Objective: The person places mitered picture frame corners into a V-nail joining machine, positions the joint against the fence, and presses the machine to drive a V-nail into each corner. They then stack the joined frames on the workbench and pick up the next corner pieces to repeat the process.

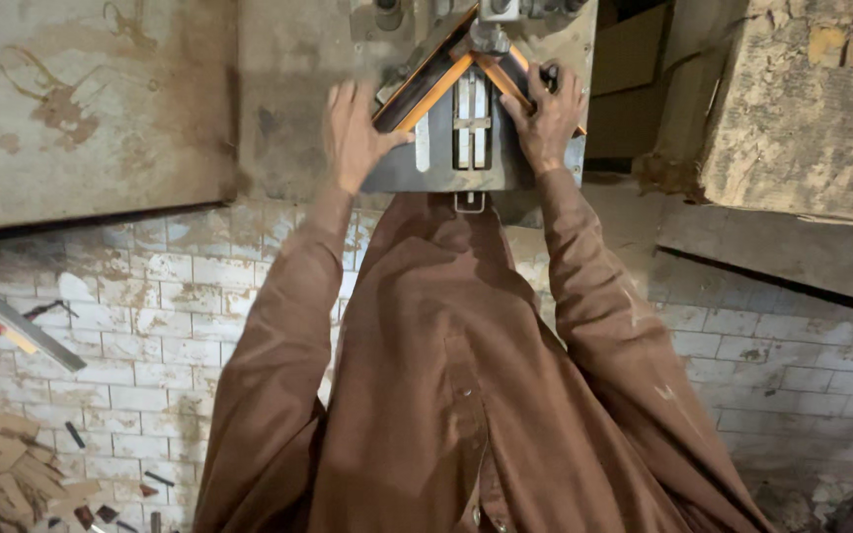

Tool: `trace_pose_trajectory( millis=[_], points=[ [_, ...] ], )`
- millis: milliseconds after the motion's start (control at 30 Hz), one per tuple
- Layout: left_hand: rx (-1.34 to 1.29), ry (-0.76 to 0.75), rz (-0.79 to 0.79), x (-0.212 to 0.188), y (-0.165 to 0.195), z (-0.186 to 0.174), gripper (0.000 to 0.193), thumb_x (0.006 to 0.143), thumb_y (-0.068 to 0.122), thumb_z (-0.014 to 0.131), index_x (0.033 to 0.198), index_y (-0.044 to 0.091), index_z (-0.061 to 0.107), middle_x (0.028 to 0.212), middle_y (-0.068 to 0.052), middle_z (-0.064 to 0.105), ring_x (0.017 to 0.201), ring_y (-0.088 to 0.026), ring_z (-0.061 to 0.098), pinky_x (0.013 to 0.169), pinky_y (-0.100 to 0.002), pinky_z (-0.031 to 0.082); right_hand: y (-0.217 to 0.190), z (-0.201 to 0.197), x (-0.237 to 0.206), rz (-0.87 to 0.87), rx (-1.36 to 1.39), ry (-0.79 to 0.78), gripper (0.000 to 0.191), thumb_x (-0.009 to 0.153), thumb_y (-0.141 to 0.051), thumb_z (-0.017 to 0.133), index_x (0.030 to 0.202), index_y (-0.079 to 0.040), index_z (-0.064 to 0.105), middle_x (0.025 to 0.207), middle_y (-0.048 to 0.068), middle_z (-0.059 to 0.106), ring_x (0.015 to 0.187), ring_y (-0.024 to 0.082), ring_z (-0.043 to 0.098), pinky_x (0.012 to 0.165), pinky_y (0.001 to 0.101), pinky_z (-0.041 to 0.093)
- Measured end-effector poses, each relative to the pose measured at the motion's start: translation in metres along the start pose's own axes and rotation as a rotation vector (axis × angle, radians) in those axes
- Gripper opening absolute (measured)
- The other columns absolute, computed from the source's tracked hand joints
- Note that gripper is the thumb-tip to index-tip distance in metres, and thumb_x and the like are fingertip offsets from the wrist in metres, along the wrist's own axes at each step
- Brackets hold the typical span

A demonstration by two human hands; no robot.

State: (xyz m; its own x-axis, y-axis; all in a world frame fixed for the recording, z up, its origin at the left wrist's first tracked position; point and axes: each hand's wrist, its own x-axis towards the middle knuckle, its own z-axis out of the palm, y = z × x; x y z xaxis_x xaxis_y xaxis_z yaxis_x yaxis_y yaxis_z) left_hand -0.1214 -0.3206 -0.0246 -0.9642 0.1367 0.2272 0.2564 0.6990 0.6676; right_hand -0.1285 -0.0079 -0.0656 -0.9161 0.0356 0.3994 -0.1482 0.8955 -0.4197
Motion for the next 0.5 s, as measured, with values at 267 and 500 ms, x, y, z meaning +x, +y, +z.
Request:
trace_pose_trajectory(
  millis=[267,500],
  points=[
    [0.16,0.208,-0.017,-0.021,-0.003,0.027,0.059,0.06,0.055,0.09,0.096,0.009,0.078,0.092,-0.005,0.061,0.095,-0.03,0.058,0.082,-0.046,0.04,0.001,0.008,-0.004,-0.037,-0.131,0.071,0.059,0.089,-0.052,0.085,0.132,-0.014,0.071,0.13,0.012,0.057,0.116,0.033,0.052,0.095,0.0505,0.039],
    [0.163,0.196,-0.017,-0.019,0.002,0.022,0.058,0.058,0.051,0.093,0.096,0.009,0.077,0.091,-0.006,0.059,0.094,-0.03,0.055,0.081,-0.045,0.039,0.006,0.018,-0.005,0.01,-0.162,0.07,0.06,0.086,-0.059,0.084,0.128,-0.017,0.072,0.125,0.01,0.058,0.111,0.031,0.054,0.089,0.0495,0.039]
  ],
)
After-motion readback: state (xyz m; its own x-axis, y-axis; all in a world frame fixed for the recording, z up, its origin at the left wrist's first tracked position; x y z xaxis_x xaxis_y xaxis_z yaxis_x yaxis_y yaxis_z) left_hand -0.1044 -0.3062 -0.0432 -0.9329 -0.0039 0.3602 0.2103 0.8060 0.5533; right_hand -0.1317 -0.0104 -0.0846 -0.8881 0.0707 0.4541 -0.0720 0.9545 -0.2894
